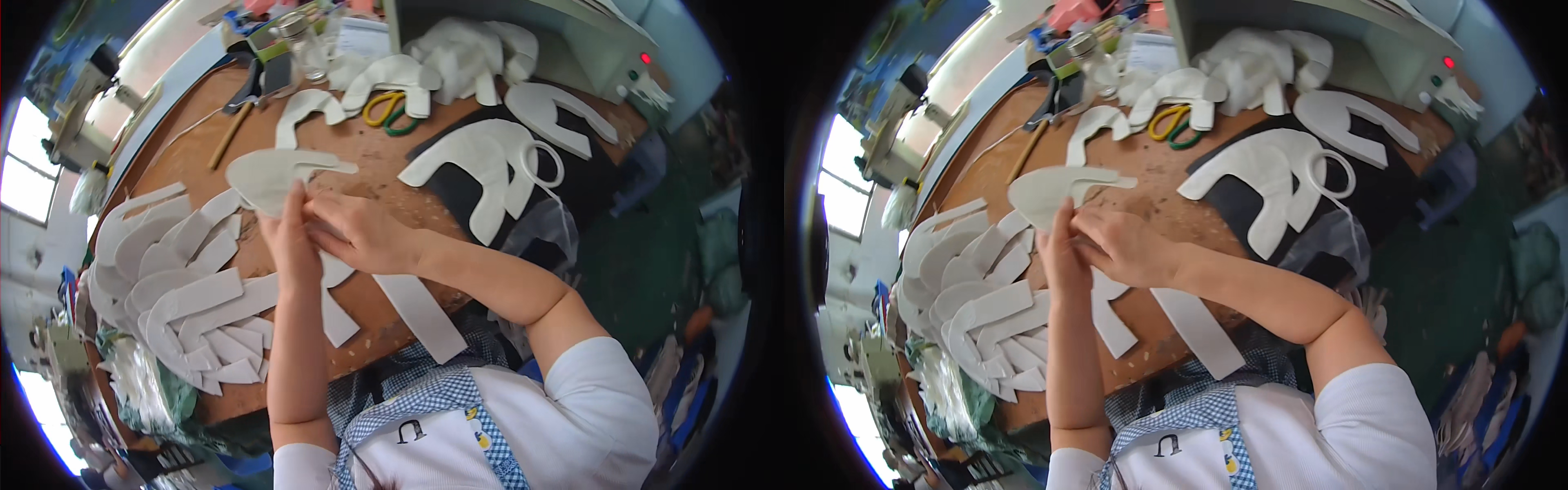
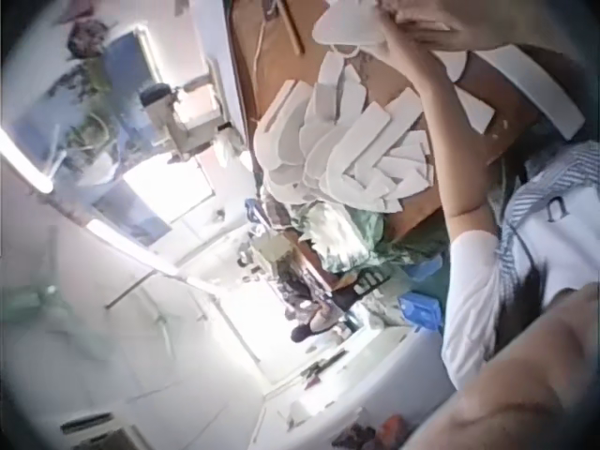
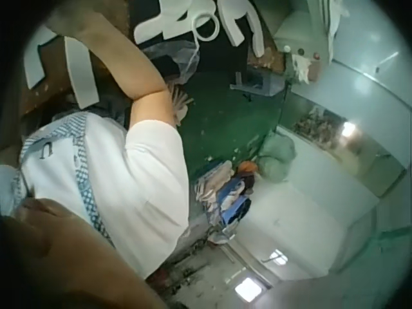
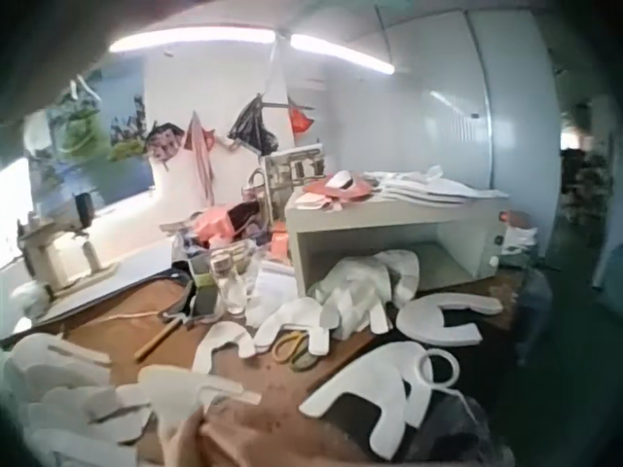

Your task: The person applies adhesive tape to foam cutouts, peels off the backing, and presses matching fabric padding pieces onto each cutout by hand.

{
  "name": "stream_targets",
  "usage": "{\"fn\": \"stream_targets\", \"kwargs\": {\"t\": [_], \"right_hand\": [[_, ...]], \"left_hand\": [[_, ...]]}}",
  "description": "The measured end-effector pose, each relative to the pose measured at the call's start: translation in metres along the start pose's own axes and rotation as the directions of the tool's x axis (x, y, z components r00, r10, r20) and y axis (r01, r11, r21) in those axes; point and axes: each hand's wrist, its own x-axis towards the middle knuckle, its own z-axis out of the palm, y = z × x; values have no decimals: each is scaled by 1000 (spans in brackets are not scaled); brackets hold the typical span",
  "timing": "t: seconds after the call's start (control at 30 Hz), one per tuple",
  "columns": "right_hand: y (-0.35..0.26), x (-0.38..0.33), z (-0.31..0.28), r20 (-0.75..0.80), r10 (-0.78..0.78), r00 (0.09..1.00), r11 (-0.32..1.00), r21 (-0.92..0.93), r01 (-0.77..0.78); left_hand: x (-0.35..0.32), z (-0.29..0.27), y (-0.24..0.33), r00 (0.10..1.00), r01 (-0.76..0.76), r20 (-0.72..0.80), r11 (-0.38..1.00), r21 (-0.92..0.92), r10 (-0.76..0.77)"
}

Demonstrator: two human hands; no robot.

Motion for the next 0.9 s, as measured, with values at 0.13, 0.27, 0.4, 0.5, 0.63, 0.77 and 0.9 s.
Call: {"fn": "stream_targets", "kwargs": {"t": [0.13,0.27,0.4,0.5,0.63,0.77,0.9], "right_hand": [[-3,-33,-53,-273,250,929,853,-392,-344],[28,-73,-126,-577,253,777,255,-735,-629],[44,-90,-150,-598,575,559,97,-628,-772],[53,-94,-155,-604,608,516,96,-589,-802],[42,-91,-142,-575,386,722,385,-611,-692],[2,-57,-90,-475,124,871,703,-577,-415],[-35,-39,-50,-310,-130,942,870,-490,-41]], "left_hand": [[13,-3,30,970,-155,-123,924,350,210],[41,-17,31,760,-355,84,303,884,644],[56,-57,-34,851,-296,232,65,953,472],[36,-51,-42,916,-279,272,-19,960,296],[-6,-17,-12,856,-471,399,177,864,329],[-56,16,12,894,-223,444,804,552,-56],[-83,33,18,903,-119,417,871,476,-105]]}}
